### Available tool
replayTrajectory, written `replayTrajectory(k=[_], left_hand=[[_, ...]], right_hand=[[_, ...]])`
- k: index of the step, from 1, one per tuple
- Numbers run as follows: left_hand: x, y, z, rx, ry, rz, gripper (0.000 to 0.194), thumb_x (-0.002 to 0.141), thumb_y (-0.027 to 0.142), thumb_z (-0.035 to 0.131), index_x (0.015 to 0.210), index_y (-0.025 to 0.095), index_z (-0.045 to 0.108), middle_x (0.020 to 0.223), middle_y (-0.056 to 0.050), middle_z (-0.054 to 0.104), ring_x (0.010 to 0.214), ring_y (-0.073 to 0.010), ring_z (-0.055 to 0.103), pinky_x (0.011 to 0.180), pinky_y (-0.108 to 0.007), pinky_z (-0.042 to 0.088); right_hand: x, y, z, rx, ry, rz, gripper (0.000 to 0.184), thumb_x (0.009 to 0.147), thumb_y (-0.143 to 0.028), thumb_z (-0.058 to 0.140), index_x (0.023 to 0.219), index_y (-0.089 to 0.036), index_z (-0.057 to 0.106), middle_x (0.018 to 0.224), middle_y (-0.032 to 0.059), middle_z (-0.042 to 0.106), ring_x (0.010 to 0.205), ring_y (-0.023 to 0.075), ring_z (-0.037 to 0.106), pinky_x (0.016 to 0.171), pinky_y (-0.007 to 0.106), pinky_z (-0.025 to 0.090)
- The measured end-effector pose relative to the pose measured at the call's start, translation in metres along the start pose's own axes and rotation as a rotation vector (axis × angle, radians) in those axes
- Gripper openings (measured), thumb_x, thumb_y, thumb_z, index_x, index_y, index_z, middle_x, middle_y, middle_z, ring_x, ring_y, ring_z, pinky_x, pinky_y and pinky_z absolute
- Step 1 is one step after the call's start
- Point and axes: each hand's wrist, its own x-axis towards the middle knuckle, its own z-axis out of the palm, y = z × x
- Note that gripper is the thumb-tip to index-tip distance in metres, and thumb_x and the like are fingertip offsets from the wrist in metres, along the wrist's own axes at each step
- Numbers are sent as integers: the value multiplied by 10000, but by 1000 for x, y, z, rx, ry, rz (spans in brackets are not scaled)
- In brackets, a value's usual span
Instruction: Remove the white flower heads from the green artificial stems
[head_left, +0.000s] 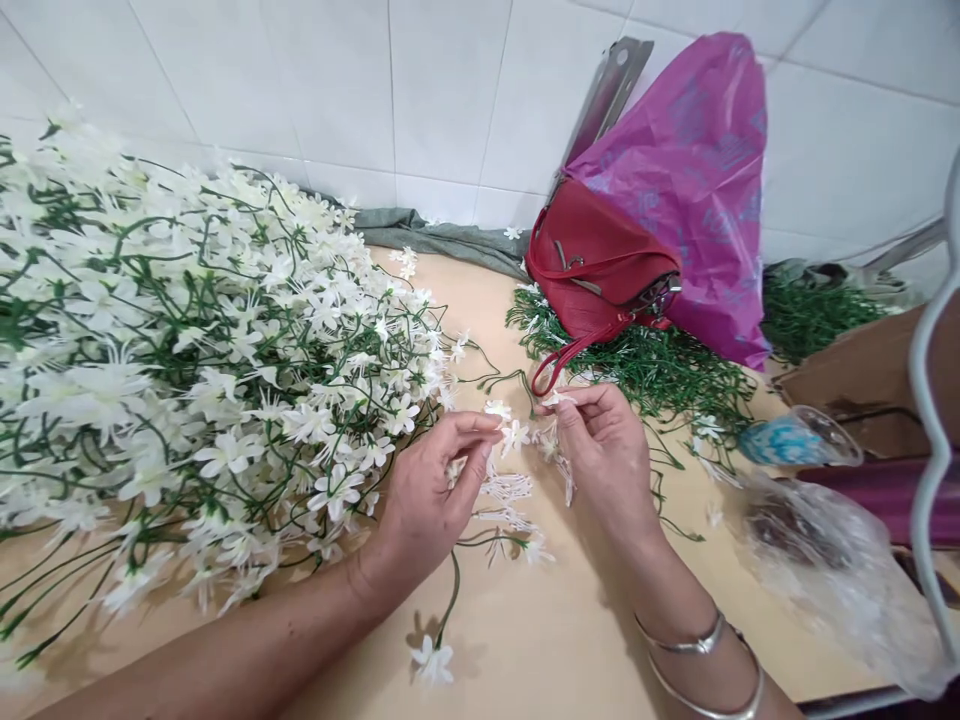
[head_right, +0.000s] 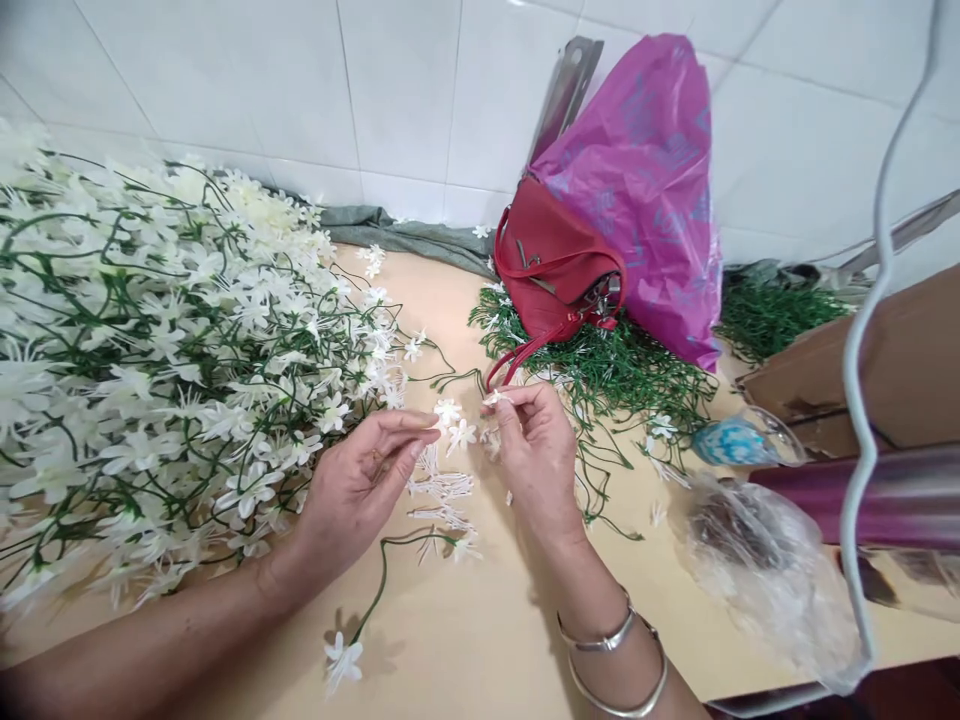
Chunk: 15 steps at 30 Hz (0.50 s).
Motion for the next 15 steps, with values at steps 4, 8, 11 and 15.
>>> replayTrajectory(k=[4, 8, 11, 15], left_hand=[[5, 9, -3, -41, 44, 19, 194, 1017, 204, 581, 1206, 200, 627, 1322, -123, 684, 1214, -219, 699, 1077, -386, 580], [23, 20, -2, 60, 42, 53, 228, 1007, 180, 575, 1231, 187, 614, 1313, -133, 674, 1219, -224, 687, 1066, -412, 591], [39, 17, 3, 322, -89, 138, 250, 996, 117, 534, 1226, 164, 622, 1364, -152, 635, 1221, -242, 671, 1050, -457, 595], [55, 1, 8, 742, -240, 280, 310, 965, 6, 474, 1194, 131, 641, 1312, -160, 651, 1198, -257, 667, 1072, -463, 552]], right_hand=[[8, 4, -10, -74, 83, -57, 124, 910, -292, 666, 895, -244, 552, 802, 20, 694, 763, 206, 677, 770, 372, 513], [16, 10, -21, -114, 159, -78, 141, 910, -306, 654, 909, -240, 529, 796, 7, 675, 769, 204, 677, 780, 369, 506], [19, 16, -23, -130, 185, -82, 129, 911, -302, 637, 921, -236, 527, 798, 3, 664, 773, 202, 668, 785, 368, 500], [20, 21, -23, -147, 178, -111, 110, 911, -292, 616, 922, -237, 521, 790, 2, 643, 769, 206, 650, 769, 369, 492]])
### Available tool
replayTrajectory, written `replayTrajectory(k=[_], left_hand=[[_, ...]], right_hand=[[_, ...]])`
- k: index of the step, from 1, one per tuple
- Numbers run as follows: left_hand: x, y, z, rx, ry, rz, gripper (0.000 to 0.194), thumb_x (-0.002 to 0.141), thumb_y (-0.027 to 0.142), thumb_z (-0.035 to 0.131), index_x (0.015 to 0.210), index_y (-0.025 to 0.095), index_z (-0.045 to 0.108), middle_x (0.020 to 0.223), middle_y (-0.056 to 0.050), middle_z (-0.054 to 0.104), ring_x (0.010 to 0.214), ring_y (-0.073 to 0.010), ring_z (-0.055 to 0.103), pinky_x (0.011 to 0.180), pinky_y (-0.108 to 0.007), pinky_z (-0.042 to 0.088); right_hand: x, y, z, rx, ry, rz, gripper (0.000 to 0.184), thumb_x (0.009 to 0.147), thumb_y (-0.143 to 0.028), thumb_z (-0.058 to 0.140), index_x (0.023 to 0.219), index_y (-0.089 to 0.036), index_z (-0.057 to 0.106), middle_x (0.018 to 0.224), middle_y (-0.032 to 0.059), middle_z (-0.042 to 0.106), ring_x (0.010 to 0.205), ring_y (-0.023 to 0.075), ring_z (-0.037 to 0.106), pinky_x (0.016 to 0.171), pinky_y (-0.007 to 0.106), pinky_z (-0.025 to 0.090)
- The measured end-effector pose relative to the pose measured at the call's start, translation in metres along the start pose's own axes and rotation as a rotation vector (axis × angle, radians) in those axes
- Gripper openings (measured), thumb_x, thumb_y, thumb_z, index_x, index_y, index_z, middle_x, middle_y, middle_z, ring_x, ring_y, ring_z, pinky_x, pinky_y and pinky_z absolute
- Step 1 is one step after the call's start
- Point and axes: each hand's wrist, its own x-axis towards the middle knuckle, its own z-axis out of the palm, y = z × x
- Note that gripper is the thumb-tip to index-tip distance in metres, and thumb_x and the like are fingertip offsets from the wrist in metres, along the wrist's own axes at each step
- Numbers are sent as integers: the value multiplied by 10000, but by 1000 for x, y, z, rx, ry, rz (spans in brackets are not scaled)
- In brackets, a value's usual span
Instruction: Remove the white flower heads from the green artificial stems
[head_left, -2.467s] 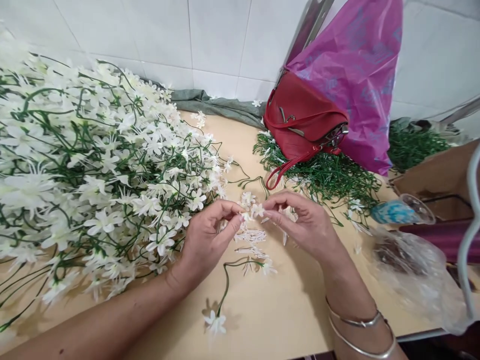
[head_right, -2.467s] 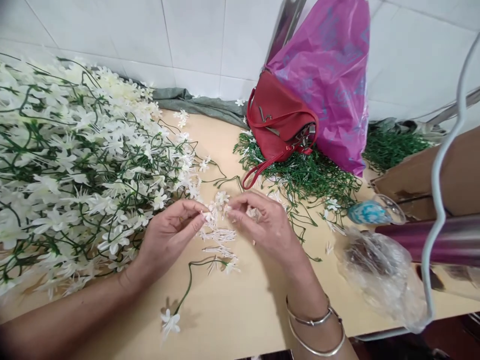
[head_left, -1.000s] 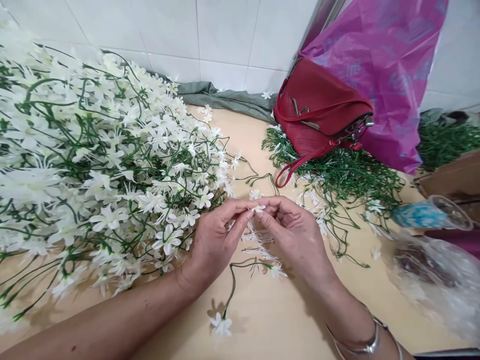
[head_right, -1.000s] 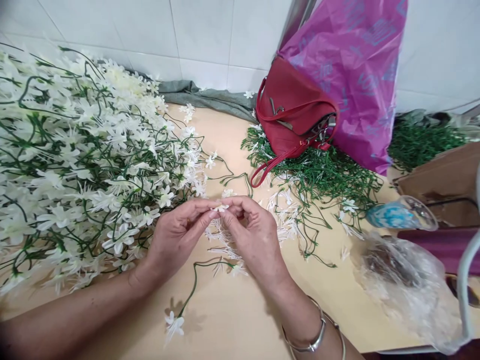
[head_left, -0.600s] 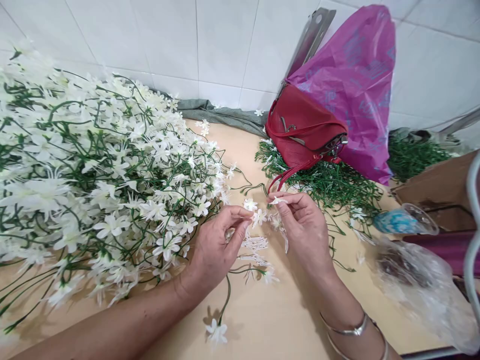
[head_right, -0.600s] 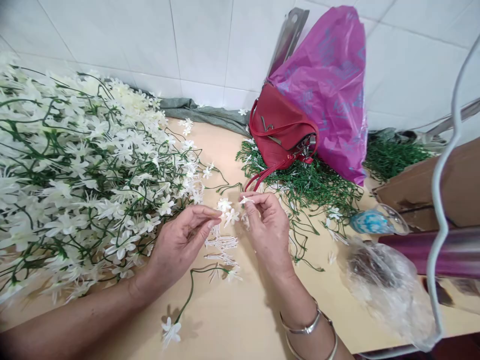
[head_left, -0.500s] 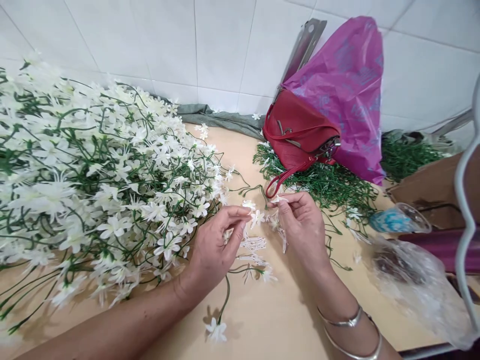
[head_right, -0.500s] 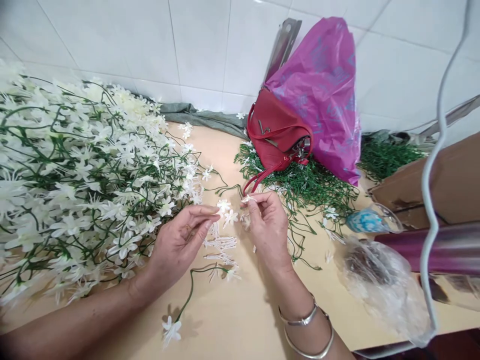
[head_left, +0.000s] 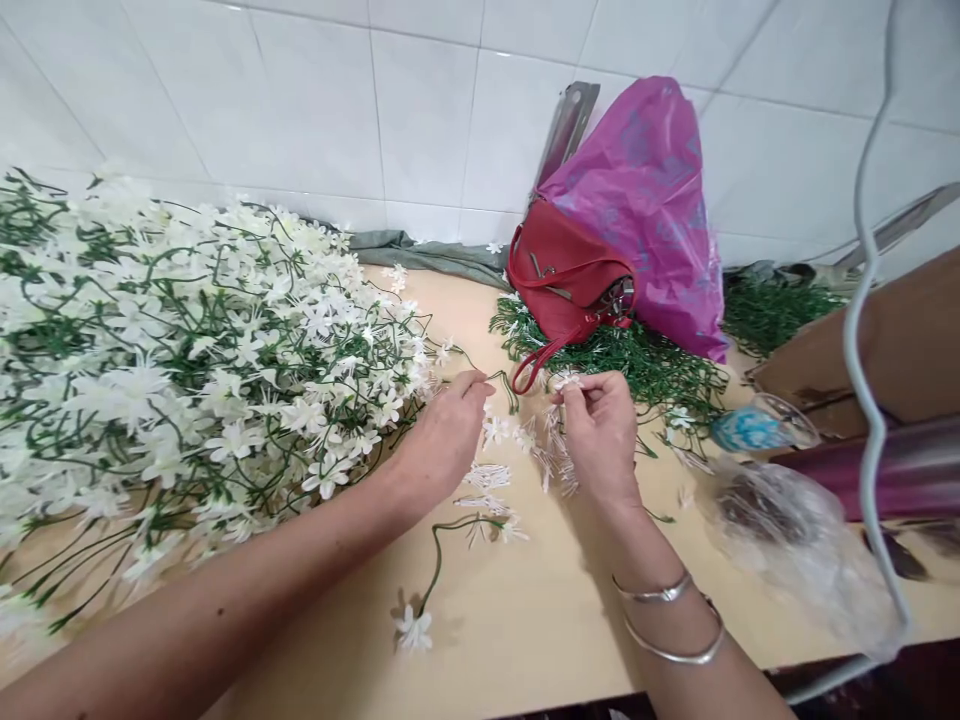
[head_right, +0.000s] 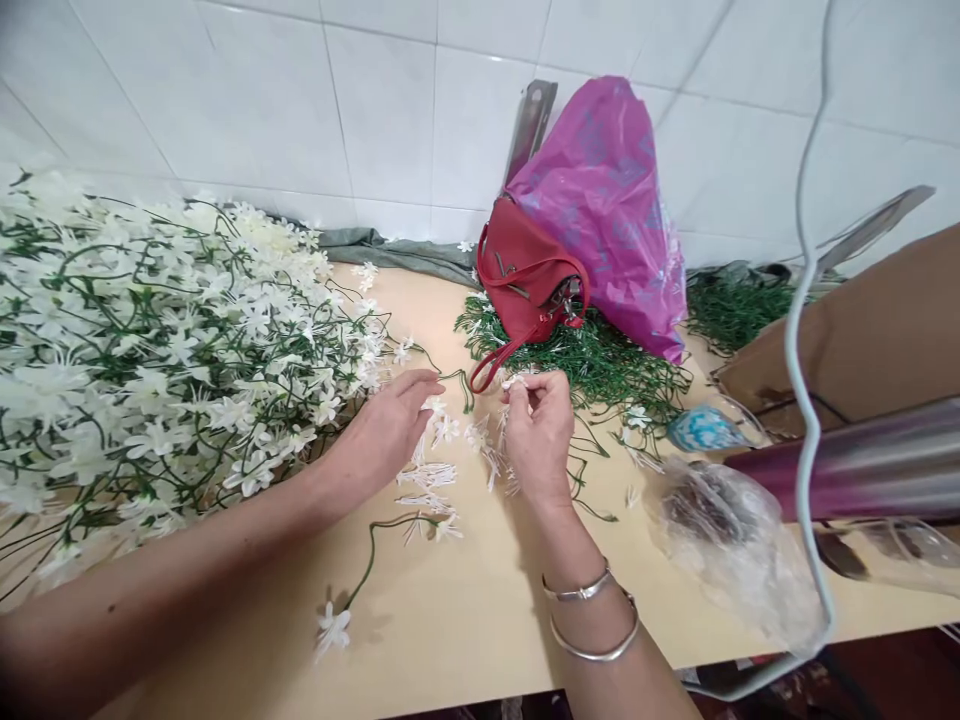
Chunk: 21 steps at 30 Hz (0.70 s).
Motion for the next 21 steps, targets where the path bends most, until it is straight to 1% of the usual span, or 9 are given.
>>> replayTrajectory(k=[2, 4, 7, 9, 12, 13, 15, 18, 21], left_hand=[[4, -5, 3, 139, -94, 35, 275, 964, 1, 459, 1093, 116, 673, 1191, -163, 688, 1101, -268, 688, 999, -446, 570], [8, -7, 3, 201, -154, 49, 246, 976, 29, 463, 986, 118, 692, 1053, -150, 713, 980, -273, 699, 910, -433, 579], [13, -4, -2, 212, -149, 44, 243, 1012, 91, 467, 957, 129, 701, 967, -131, 734, 901, -262, 702, 844, -402, 568], [15, 0, -5, 126, -90, 3, 214, 1027, 135, 489, 1010, 143, 703, 956, -101, 756, 862, -225, 706, 812, -352, 557], [15, 7, -8, -167, -28, -63, 162, 1006, 181, 552, 1007, 181, 714, 854, -25, 764, 727, -159, 675, 702, -270, 525], [14, 9, -9, -258, -42, -69, 153, 992, 187, 568, 981, 186, 721, 807, -8, 754, 687, -148, 658, 664, -254, 510], [12, 13, -10, -337, -104, -65, 149, 969, 191, 591, 932, 188, 735, 724, 11, 726, 631, -140, 628, 611, -241, 482], [9, 17, -11, -304, -196, -25, 153, 959, 181, 616, 897, 189, 756, 734, 5, 742, 633, -144, 641, 634, -254, 491], [11, 20, -9, -288, -258, 92, 171, 974, 156, 609, 969, 192, 776, 930, -43, 800, 807, -178, 724, 767, -292, 548]], right_hand=[[0, 0, 0, 1, -10, 1, 113, 904, -289, 619, 917, -241, 517, 781, -2, 636, 759, 205, 645, 753, 362, 491], [0, -2, 0, 8, -23, 2, 115, 900, -285, 623, 909, -244, 515, 776, -6, 631, 752, 202, 642, 746, 357, 493], [-1, -4, 0, 28, -36, -9, 106, 907, -283, 623, 907, -244, 525, 801, 0, 630, 764, 203, 643, 752, 358, 498], [-2, -5, 0, 35, -35, -17, 99, 914, -283, 623, 914, -242, 534, 831, 5, 631, 782, 202, 647, 762, 357, 499], [-1, -6, 0, 42, -21, -6, 95, 919, -281, 623, 924, -237, 538, 833, 1, 629, 783, 196, 645, 761, 349, 493], [-1, -6, -1, 51, -11, 2, 97, 919, -281, 624, 925, -236, 538, 823, -2, 627, 774, 194, 642, 755, 346, 489], [1, -6, -1, 66, 10, 13, 108, 914, -285, 632, 922, -232, 539, 802, -9, 623, 754, 189, 636, 741, 339, 480], [2, -6, -2, 58, 25, 12, 121, 911, -296, 645, 911, -230, 544, 785, -16, 616, 740, 183, 630, 732, 330, 473], [4, -5, -4, 51, 30, -6, 127, 917, -303, 643, 902, -234, 538, 764, -18, 613, 730, 185, 629, 722, 330, 472]])
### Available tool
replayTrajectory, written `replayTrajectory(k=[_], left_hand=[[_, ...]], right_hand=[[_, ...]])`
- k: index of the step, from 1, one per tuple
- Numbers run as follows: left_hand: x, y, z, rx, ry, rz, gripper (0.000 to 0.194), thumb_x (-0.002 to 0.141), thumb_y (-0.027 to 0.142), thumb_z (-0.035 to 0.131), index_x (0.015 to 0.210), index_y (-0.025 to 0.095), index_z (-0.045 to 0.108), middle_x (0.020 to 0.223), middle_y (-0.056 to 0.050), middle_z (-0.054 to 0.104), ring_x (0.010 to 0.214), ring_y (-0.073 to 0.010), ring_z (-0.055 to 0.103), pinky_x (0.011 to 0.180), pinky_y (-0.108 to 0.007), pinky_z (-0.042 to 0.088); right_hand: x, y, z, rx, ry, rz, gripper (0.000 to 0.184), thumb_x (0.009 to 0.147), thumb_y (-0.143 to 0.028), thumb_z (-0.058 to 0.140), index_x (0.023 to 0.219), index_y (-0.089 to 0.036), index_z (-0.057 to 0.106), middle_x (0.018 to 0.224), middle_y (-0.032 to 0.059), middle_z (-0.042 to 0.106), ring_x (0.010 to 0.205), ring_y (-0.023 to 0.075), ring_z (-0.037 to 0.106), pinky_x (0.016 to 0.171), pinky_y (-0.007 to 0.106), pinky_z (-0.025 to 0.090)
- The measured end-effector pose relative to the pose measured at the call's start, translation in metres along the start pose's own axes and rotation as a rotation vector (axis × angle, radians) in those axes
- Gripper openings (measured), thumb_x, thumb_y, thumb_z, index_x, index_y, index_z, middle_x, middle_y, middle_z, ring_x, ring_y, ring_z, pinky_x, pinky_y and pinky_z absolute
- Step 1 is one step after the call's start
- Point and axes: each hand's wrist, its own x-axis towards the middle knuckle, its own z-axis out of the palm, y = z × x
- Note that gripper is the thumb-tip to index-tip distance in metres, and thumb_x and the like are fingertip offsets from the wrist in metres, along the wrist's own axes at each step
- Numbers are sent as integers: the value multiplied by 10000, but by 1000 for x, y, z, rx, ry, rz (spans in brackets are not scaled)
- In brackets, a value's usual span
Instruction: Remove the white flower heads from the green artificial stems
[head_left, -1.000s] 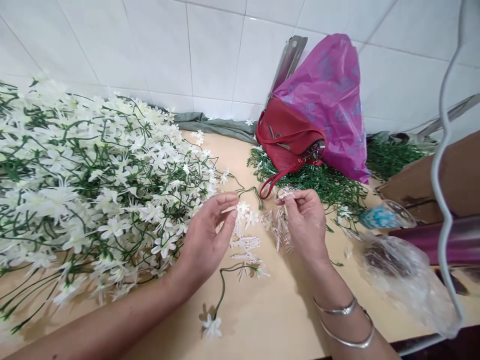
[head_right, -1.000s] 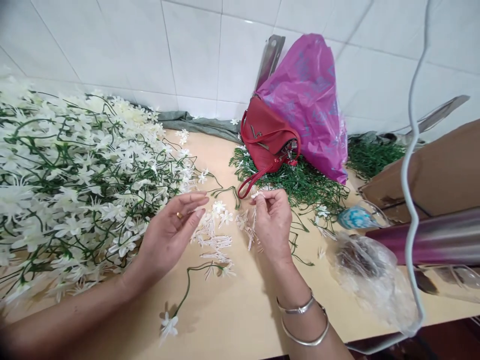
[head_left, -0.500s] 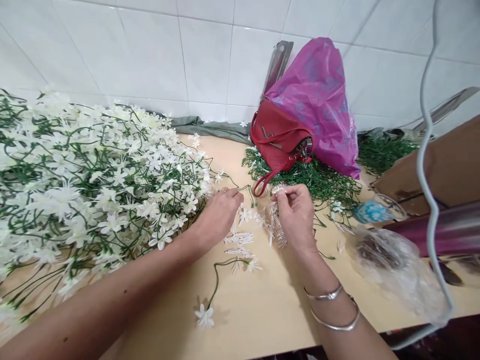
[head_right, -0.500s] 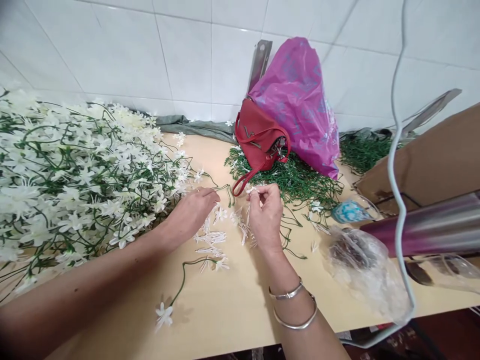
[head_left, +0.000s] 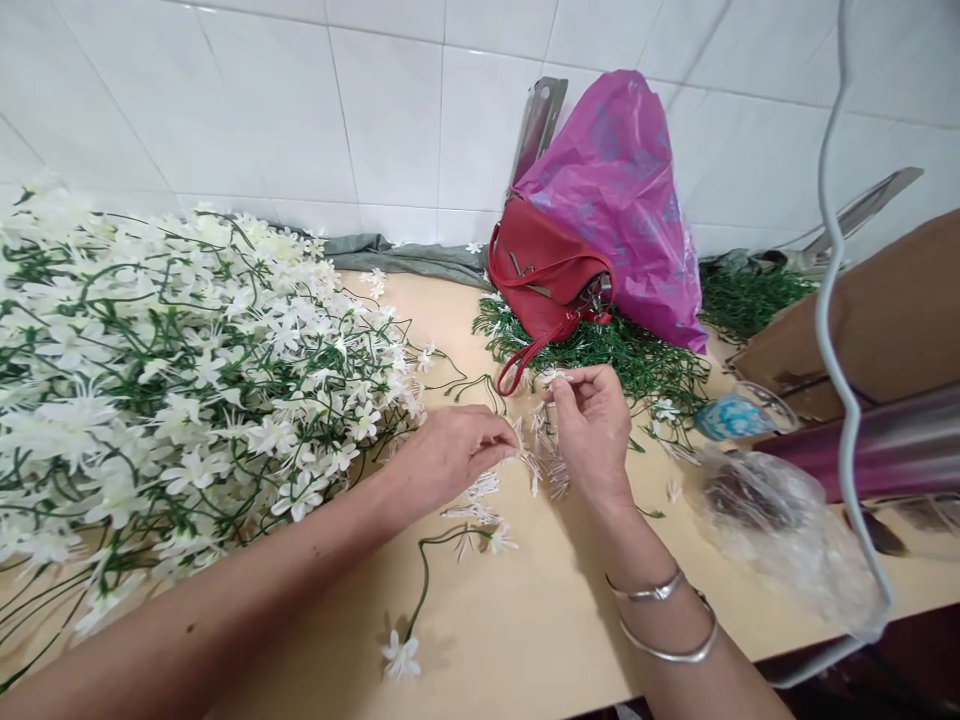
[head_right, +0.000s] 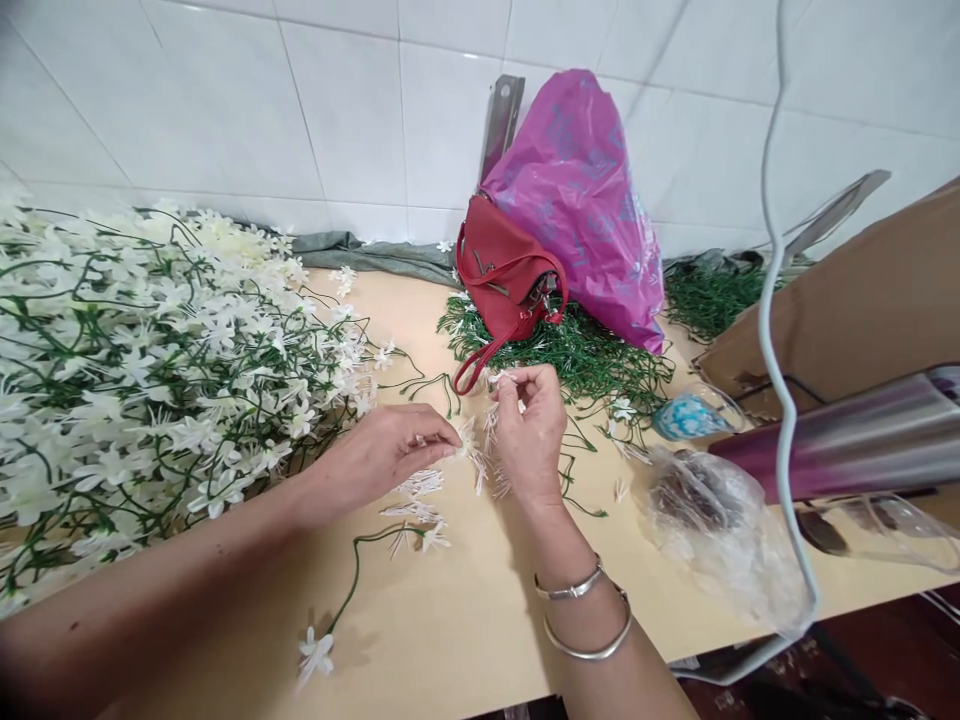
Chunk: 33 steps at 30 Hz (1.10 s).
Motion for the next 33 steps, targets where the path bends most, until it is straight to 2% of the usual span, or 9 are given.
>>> replayTrajectory(k=[3, 7, 10, 15, 19, 26, 28, 29, 33], left_hand=[[6, -4, 3, 60, -18, 49, 221, 988, 127, 574, 1083, 189, 764, 1069, -74, 795, 931, -197, 745, 860, -316, 574], [19, -18, 1, 354, 65, -1, 355, 957, 12, 503, 1199, 161, 716, 1147, -113, 750, 1018, -230, 725, 919, -362, 575], [28, -25, -4, 516, 18, 32, 418, 906, -54, 530, 1217, 166, 703, 1156, -109, 737, 1068, -239, 696, 934, -359, 552], [36, -23, -7, 727, -147, 120, 283, 933, -27, 538, 1095, 111, 724, 1120, -133, 744, 1039, -280, 675, 866, -378, 520], [33, -18, -8, 774, -169, 132, 219, 941, -1, 552, 1057, 94, 712, 1094, -161, 751, 1046, -308, 668, 882, -416, 492], [27, -20, -16, 890, -206, 142, 140, 928, 38, 592, 975, 123, 693, 971, -134, 756, 983, -289, 677, 862, -402, 470], [27, -20, -19, 839, -133, 167, 159, 943, 32, 569, 1007, 112, 690, 976, -131, 746, 965, -283, 678, 865, -403, 485], [28, -19, -21, 764, -50, 181, 172, 965, 40, 547, 1032, 116, 687, 995, -123, 739, 964, -269, 678, 872, -393, 494], [26, -5, -30, 243, 463, 163, 161, 1031, 135, 539, 1076, 161, 692, 1025, -68, 715, 958, -184, 673, 868, -304, 518]], right_hand=[[1, 2, -1, -8, 13, -11, 128, 917, -296, 640, 895, -239, 527, 749, -21, 610, 720, 185, 633, 724, 333, 479], [3, 6, -1, 1, 14, 9, 136, 905, -298, 646, 896, -239, 523, 757, -23, 615, 708, 181, 636, 713, 330, 484], [3, 8, -1, 16, 5, 27, 146, 894, -303, 655, 894, -235, 526, 779, -20, 618, 699, 177, 629, 697, 325, 482], [2, 7, 0, 13, -15, 40, 137, 896, -303, 650, 897, -231, 533, 758, -28, 609, 694, 171, 619, 688, 314, 474], [1, 5, 1, 11, -15, 48, 131, 887, -298, 647, 894, -227, 537, 769, -26, 608, 707, 169, 620, 689, 310, 471], [-1, 3, 2, 31, -32, 52, 122, 885, -283, 656, 890, -217, 553, 761, -26, 608, 700, 166, 607, 691, 309, 458], [-1, 3, 1, 39, -34, 57, 125, 885, -283, 660, 891, -214, 556, 761, -23, 611, 696, 166, 607, 676, 305, 454], [-1, 3, 2, 46, -33, 59, 129, 885, -285, 663, 896, -214, 557, 767, -21, 615, 696, 166, 608, 672, 304, 453], [-1, -3, 3, 97, -50, 78, 138, 880, -300, 687, 928, -208, 596, 792, -11, 637, 708, 159, 608, 688, 301, 465]])
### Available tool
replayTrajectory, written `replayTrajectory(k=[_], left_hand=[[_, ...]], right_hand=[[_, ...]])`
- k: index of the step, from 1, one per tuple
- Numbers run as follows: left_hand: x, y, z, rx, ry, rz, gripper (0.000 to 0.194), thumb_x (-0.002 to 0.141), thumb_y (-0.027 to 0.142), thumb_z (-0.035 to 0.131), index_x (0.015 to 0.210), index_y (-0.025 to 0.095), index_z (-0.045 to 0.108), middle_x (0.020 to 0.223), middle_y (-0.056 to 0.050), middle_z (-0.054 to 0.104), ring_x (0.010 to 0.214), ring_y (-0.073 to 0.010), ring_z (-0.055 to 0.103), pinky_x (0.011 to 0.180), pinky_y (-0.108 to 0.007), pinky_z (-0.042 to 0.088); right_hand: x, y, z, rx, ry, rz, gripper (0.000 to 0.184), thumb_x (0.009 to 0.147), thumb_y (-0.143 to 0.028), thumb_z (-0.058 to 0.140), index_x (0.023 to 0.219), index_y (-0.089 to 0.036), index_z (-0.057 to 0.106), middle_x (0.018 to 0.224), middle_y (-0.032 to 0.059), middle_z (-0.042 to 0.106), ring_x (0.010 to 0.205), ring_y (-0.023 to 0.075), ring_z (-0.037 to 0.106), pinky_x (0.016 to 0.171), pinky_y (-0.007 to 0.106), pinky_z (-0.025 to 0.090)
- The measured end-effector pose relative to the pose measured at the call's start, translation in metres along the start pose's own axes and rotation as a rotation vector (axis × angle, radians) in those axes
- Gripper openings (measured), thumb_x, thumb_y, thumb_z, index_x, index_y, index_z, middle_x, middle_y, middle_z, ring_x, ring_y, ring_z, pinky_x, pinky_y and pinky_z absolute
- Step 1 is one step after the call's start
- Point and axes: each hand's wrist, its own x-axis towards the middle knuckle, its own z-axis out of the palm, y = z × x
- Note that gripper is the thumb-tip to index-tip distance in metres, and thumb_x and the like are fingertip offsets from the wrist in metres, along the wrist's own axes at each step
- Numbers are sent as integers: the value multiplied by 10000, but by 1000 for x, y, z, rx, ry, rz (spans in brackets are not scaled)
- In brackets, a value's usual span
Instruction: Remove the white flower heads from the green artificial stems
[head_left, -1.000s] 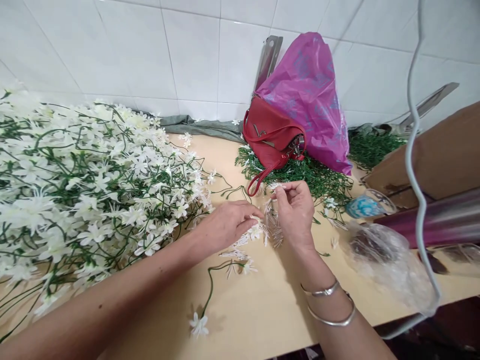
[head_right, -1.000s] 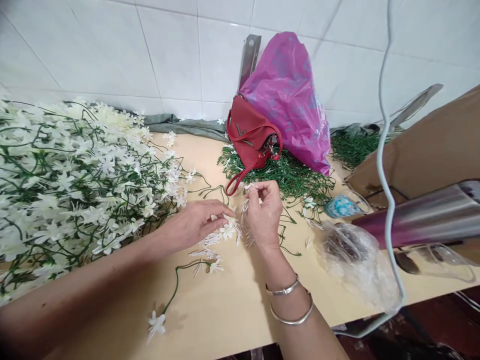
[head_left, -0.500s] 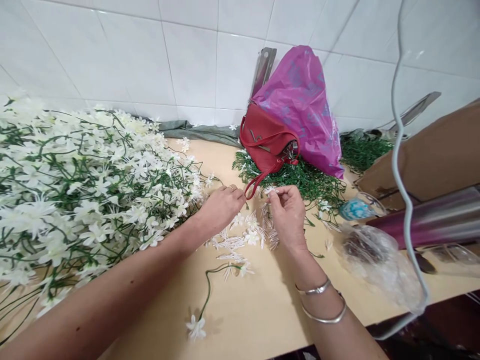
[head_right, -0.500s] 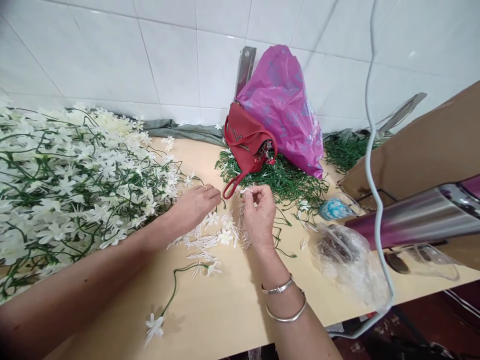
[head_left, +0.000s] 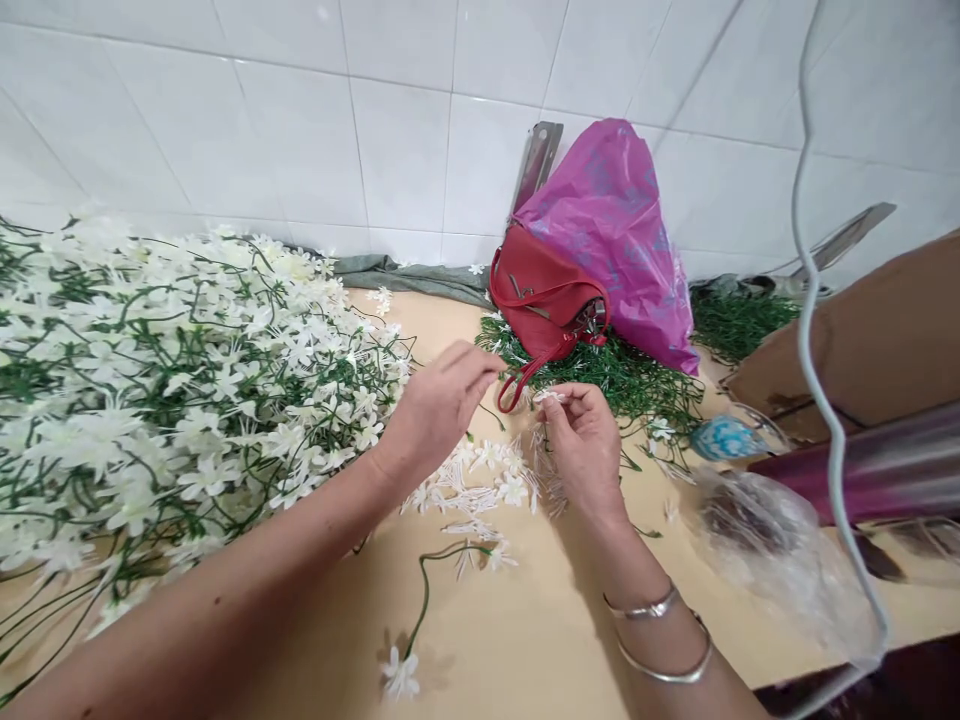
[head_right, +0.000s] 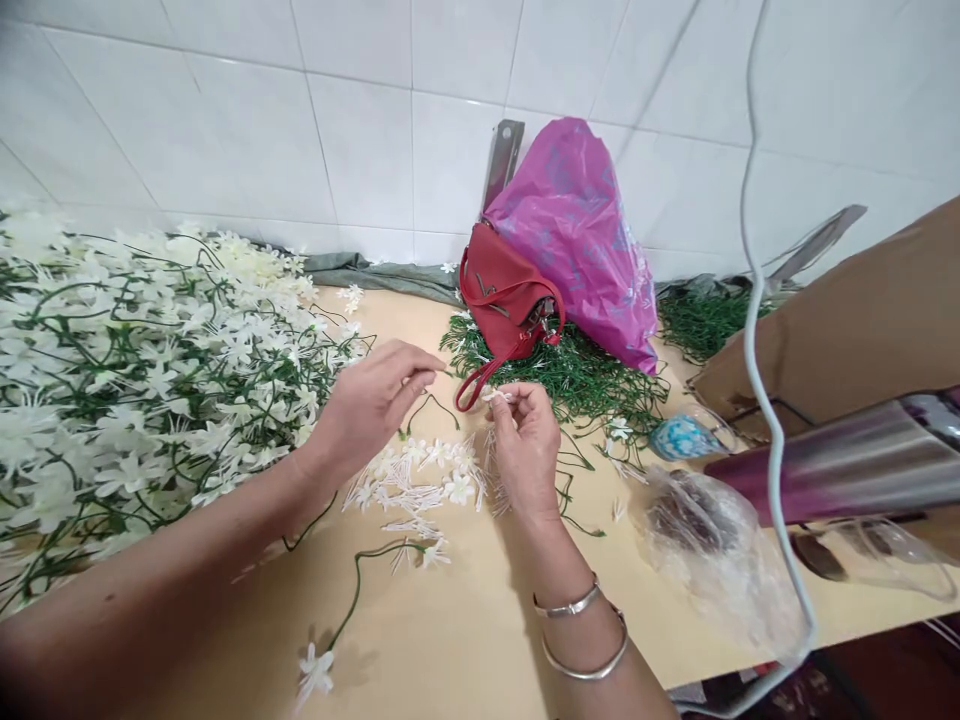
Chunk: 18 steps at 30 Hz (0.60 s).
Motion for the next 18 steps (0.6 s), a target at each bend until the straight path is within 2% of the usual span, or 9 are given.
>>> replayTrajectory(k=[2, 3, 5, 7, 9, 11, 13, 15, 18], left_hand=[[-3, 11, -6, -212, 149, -160, 105, 988, 175, 625, 1049, 178, 710, 957, -40, 706, 880, -165, 666, 800, -279, 520], [-8, 16, -7, -331, 173, -260, 95, 975, 195, 638, 1031, 179, 713, 906, -27, 690, 797, -150, 645, 727, -263, 509], [-24, 24, -7, -546, 84, -460, 118, 981, 258, 613, 986, 185, 706, 761, 11, 626, 653, -125, 554, 597, -234, 441], [-45, 29, -3, -692, -77, -616, 199, 991, 328, 583, 909, 178, 684, 651, 45, 509, 594, -112, 469, 557, -220, 384], [-65, 30, 1, -763, -120, -750, 228, 977, 374, 588, 913, 171, 670, 620, 63, 439, 563, -104, 389, 529, -218, 329], [-81, 28, 3, -768, -90, -785, 221, 963, 368, 599, 900, 166, 663, 644, 57, 452, 591, -107, 390, 559, -226, 345], [-89, 25, 3, -748, -52, -764, 199, 963, 345, 597, 892, 169, 658, 700, 35, 507, 647, -118, 434, 607, -236, 381], [-93, 22, 1, -730, -30, -736, 172, 972, 321, 587, 917, 175, 660, 752, 16, 551, 690, -129, 465, 636, -243, 402], [-95, 20, 1, -707, -16, -718, 151, 986, 298, 575, 983, 181, 671, 797, 1, 594, 716, -137, 492, 654, -253, 417]], right_hand=[[0, -4, 2, 53, -32, 26, 132, 872, -294, 714, 930, -205, 636, 781, -11, 643, 710, 153, 605, 708, 299, 472], [-1, -6, 3, 90, -54, 43, 130, 865, -292, 733, 922, -206, 654, 777, -12, 649, 707, 150, 602, 715, 297, 474], [-2, -10, 3, 181, -124, 96, 146, 844, -308, 780, 903, -214, 685, 798, -8, 672, 703, 142, 599, 718, 291, 477], [-4, -14, 2, 265, -245, 176, 188, 811, -349, 834, 882, -219, 719, 828, -3, 690, 704, 135, 593, 708, 281, 473], [-7, -17, 0, 306, -410, 277, 244, 765, -392, 886, 871, -221, 748, 800, -5, 685, 689, 132, 578, 672, 268, 460], [-10, -20, -1, 303, -572, 376, 289, 716, -409, 928, 857, -219, 763, 742, -12, 668, 653, 128, 557, 625, 259, 442], [-14, -23, 0, 291, -698, 446, 301, 696, -404, 946, 839, -211, 765, 714, -12, 668, 635, 124, 552, 611, 253, 441], [-17, -24, 1, 292, -753, 479, 285, 705, -389, 946, 822, -203, 764, 714, -10, 677, 641, 116, 564, 627, 245, 455], [-20, -25, 3, 314, -755, 495, 253, 733, -368, 933, 831, -205, 767, 727, -15, 684, 650, 104, 577, 640, 227, 468]])
